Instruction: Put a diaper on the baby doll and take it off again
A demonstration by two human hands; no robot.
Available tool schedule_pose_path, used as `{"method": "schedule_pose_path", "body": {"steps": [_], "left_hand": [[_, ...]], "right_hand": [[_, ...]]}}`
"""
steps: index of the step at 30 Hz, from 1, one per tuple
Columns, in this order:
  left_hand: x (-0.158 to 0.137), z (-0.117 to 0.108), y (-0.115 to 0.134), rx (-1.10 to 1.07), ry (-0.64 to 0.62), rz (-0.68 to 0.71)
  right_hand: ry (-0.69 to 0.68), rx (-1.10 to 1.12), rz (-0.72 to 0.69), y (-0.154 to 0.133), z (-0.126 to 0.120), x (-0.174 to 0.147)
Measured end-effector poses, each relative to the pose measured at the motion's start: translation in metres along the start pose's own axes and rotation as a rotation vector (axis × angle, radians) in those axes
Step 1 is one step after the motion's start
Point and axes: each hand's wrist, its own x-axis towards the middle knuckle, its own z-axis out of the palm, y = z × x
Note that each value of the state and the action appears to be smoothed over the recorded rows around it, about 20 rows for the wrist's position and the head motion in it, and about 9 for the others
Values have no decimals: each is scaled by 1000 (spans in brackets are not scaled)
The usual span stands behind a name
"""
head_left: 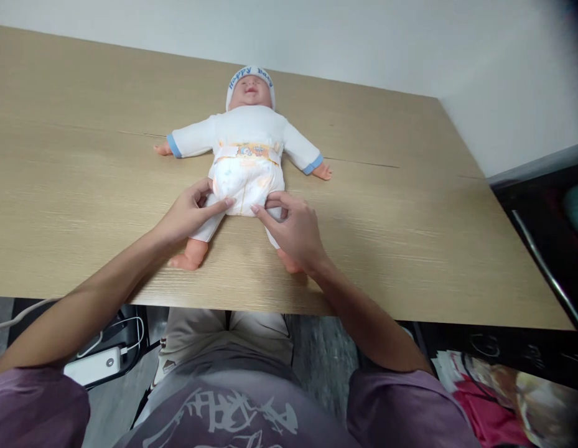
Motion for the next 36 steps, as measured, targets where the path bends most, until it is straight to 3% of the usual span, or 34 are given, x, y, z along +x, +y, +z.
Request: {"method": "schedule_pose_path", "body": {"steps": [4, 10, 13, 18, 22, 26, 32, 36], "left_hand": [[4, -1, -4, -5, -6, 33], [3, 1, 3, 159, -9, 45], [5, 2, 5, 183, -5, 21], [12, -1, 10, 99, -38, -97], [15, -3, 18, 11, -67, -190], [12, -1, 18, -97, -63, -169], [9, 1, 13, -46, -36, -117], [9, 2, 12, -68, -39, -110]], "right_hand": [[-7, 27, 12, 0, 0, 1], [30, 57, 35, -1, 0, -1], [50, 34, 39, -2, 0, -1], [-36, 19, -17, 0, 3, 4], [-114, 253, 77, 1, 3, 9], [-160, 496, 166, 1, 2, 9], [-123, 227, 72, 3, 3, 7], [-158, 381, 122, 5, 3, 9]]}}
